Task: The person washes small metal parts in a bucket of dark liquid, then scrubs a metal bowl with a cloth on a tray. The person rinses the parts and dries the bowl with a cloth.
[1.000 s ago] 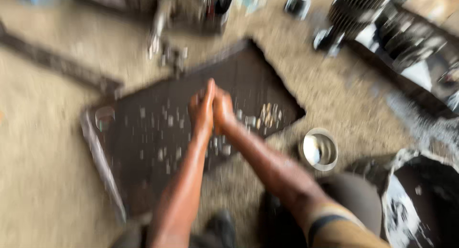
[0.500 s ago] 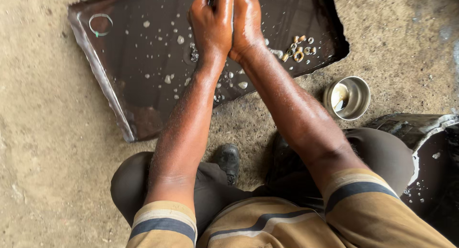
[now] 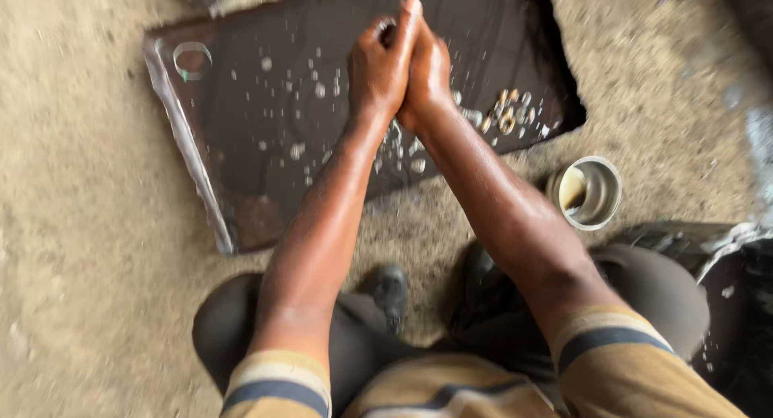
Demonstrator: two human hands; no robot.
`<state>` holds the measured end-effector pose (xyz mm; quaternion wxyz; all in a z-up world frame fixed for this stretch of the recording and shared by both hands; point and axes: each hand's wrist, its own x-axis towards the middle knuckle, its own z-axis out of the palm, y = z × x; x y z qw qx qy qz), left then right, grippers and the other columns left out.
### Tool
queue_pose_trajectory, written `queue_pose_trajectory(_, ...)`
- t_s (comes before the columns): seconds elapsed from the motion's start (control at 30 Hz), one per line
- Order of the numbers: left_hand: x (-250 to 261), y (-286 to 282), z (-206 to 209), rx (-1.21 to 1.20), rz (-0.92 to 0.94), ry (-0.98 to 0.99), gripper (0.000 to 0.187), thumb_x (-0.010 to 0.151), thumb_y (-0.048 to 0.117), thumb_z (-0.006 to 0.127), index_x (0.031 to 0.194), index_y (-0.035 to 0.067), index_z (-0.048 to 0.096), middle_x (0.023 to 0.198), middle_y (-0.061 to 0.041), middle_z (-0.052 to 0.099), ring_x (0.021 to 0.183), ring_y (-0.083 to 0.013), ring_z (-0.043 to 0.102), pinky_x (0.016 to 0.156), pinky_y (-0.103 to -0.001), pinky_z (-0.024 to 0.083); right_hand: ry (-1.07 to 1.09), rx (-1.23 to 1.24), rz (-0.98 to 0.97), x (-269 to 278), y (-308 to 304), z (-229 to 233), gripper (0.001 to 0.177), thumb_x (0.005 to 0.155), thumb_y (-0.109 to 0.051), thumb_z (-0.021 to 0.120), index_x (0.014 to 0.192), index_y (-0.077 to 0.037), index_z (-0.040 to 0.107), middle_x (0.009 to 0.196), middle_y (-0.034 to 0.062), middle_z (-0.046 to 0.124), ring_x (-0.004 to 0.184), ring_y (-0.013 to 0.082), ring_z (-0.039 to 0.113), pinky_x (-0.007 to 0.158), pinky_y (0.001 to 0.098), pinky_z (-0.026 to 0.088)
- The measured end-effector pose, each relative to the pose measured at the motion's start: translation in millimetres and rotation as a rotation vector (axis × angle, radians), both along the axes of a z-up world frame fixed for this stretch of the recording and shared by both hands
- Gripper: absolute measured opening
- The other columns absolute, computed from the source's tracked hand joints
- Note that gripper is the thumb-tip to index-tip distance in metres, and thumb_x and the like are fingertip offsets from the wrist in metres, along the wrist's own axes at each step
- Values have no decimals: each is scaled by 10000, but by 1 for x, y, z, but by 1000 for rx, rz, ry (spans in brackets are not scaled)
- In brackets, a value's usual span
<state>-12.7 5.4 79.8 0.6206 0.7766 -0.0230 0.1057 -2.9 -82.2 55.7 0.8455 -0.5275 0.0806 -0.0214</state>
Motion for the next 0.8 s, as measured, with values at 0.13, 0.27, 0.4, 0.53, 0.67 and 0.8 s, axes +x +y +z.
queue_pose_trajectory(0.13, 28, 29, -9, -125, -363, 107, 651, 927, 696, 568, 1194, 105, 631, 1026, -114, 702, 879, -239, 684, 706, -466, 577, -32, -72, 229, -20, -52, 24, 358, 1031, -429, 581, 1028, -86, 681, 853, 68, 655, 694, 195, 647, 505, 329, 458)
queue_pose_trajectory(0.27, 46, 66, -67, 12, -327, 217, 740, 966, 680, 605, 1450, 125, 520, 1315, -213, 653, 1199, -410, 641, 964, -642, 501, -7, -388, 207, -6, -84, -9, 351, 1014, -415, 634, 1089, -73, 666, 872, 86, 668, 697, 205, 656, 514, 335, 474)
queue_pose_trajectory(0.4, 28, 32, -147, -66, -133, 487, 540, 973, 335, 762, 1379, 14, 606, 1166, -241, 767, 866, -299, 698, 683, -420, 574, 168, -564, -17, 5, -104, -69, 429, 987, -407, 703, 1157, -17, 654, 903, 110, 698, 724, 211, 671, 555, 355, 545)
queue_pose_trajectory(0.53, 18, -2, -175, -463, -474, 425, 641, 891, 267, 786, 1448, 91, 521, 1155, -162, 701, 790, -155, 647, 619, -285, 555, 272, 180, 48, -21, -98, -92, 495, 977, -451, 612, 1206, -13, 598, 1014, 129, 711, 863, 249, 720, 701, 390, 633)
queue_pose_trajectory(0.67, 30, -17, -152, -419, -525, 46, 473, 882, 138, 843, 1274, -34, 644, 1171, -131, 732, 993, -126, 691, 855, -272, 572, 136, 280, 240, -33, -87, -62, 402, 979, -270, 653, 1309, -44, 616, 1155, 114, 710, 1039, 237, 713, 902, 406, 635)
queue_pose_trajectory(0.8, 28, -8, -125, -601, -482, 246, 210, 921, 113, 765, 1096, 0, 739, 967, -69, 754, 815, -107, 665, 727, -277, 556, 70, -117, 91, -45, -85, -36, 349, 933, -84, 712, 1269, -77, 617, 1120, 112, 715, 971, 255, 711, 862, 446, 603)
